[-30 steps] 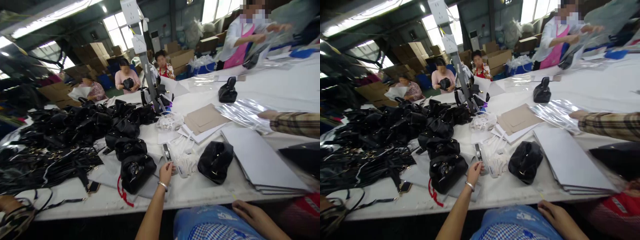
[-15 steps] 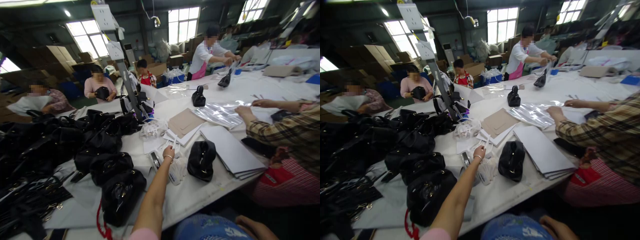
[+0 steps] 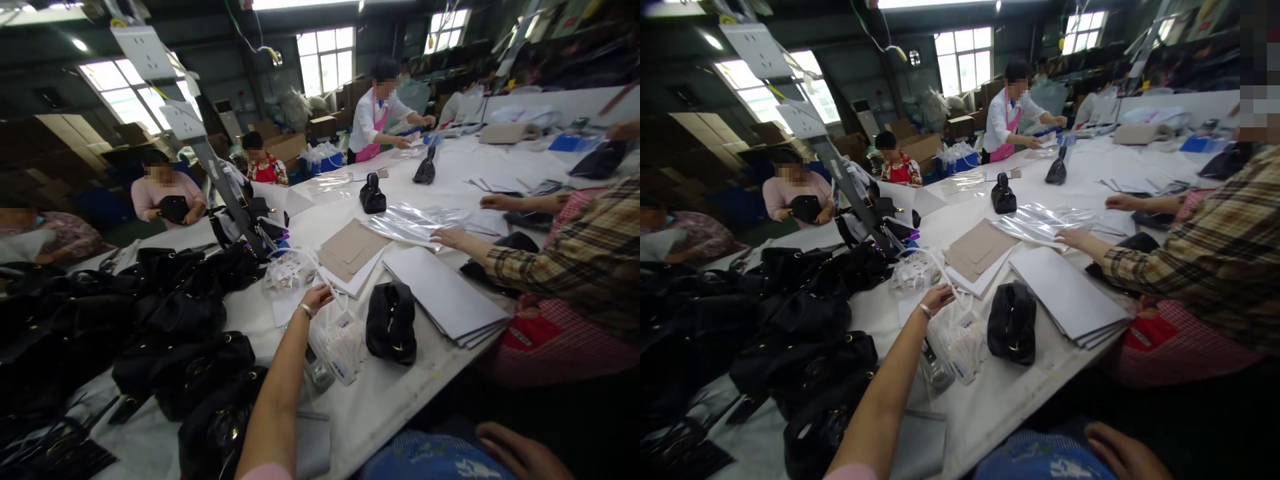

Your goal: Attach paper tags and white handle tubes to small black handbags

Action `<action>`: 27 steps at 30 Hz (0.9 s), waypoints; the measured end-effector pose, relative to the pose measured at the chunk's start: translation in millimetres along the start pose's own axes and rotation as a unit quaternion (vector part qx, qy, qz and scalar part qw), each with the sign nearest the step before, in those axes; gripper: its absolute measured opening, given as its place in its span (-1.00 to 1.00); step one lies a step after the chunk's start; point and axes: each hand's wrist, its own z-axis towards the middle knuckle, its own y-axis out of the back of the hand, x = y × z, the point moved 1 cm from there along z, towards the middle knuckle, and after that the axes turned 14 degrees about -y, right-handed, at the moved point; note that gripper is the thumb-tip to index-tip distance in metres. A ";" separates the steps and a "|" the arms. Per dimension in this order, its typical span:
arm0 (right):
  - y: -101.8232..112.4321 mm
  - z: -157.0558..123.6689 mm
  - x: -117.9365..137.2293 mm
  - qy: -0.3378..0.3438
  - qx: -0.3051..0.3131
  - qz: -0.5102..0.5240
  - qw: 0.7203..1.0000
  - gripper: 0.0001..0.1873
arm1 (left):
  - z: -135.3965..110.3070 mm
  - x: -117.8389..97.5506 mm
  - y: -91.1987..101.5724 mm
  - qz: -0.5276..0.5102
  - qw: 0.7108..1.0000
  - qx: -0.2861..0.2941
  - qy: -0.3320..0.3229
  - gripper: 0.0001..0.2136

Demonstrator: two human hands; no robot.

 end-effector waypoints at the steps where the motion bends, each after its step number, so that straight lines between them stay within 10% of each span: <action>1: 0.3 6.0 6.6 0.001 -0.008 0.017 1.000 -0.61 | -6.9 -7.7 -5.0 -0.022 1.000 0.015 -0.008 -0.70; 12: -9.3 25.0 165.2 0.079 0.137 0.150 0.976 -0.40 | -144.0 -40.4 -150.2 -0.080 0.972 0.215 -0.056 -0.61; 18: 22.5 5.3 120.5 -0.018 0.097 0.185 0.978 -0.47 | -117.2 -40.6 -145.5 0.075 0.981 0.106 -0.148 -0.69; 27: 44.3 -1.6 71.5 -0.218 0.108 0.179 0.953 -0.35 | -54.4 29.0 -144.4 0.181 0.961 0.010 -0.206 -0.71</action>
